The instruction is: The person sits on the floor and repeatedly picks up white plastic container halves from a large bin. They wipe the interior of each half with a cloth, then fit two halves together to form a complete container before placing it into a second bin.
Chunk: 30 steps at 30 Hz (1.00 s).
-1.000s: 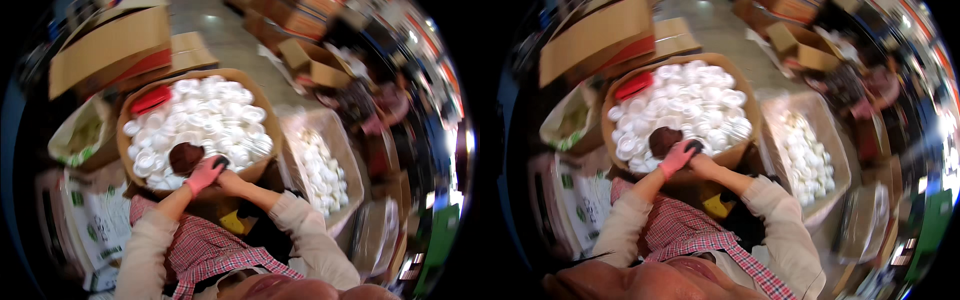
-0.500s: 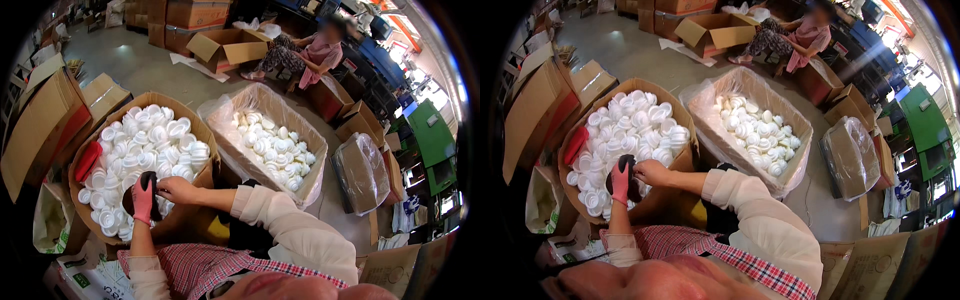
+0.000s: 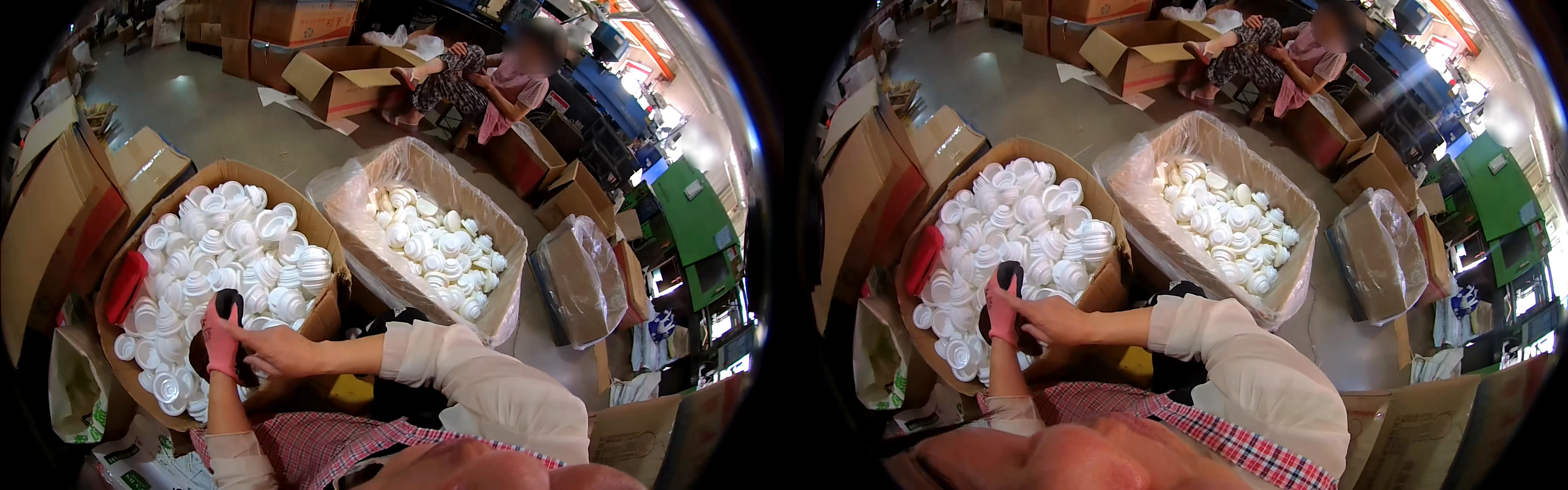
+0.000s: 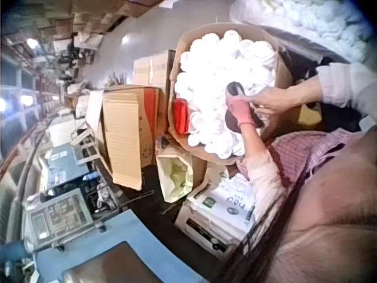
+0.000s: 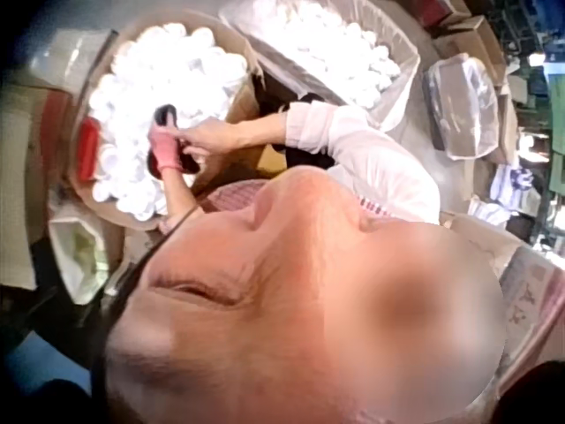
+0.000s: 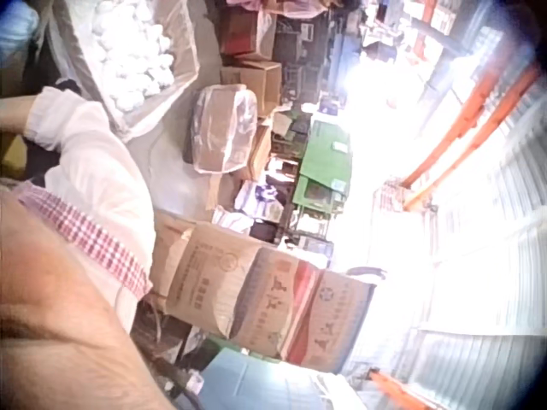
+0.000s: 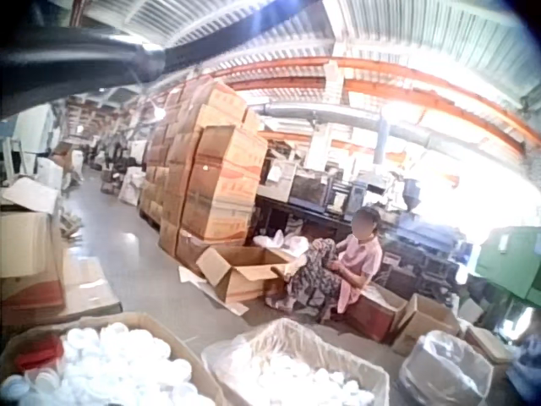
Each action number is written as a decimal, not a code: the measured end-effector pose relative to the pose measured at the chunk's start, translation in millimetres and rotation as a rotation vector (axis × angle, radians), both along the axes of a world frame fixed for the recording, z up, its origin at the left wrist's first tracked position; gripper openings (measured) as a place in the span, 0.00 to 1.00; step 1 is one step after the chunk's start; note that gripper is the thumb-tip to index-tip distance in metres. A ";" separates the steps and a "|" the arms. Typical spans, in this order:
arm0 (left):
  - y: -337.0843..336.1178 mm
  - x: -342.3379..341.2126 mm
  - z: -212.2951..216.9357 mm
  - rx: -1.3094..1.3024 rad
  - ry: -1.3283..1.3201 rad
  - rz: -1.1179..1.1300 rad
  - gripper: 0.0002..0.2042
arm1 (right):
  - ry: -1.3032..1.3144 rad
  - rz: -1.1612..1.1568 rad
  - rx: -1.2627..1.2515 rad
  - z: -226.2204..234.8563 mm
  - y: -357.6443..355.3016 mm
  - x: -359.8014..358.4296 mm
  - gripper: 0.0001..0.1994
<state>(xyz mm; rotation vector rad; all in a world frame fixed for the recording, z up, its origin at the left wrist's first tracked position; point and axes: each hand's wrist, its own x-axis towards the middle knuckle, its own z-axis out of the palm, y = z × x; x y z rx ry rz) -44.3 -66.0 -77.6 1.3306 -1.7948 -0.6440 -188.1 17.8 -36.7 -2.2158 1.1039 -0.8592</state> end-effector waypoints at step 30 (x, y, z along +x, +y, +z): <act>17.1 -27.5 4.3 0.122 -0.590 -0.244 0.15 | 0.120 0.331 -0.042 -24.5 3.4 -5.8 0.07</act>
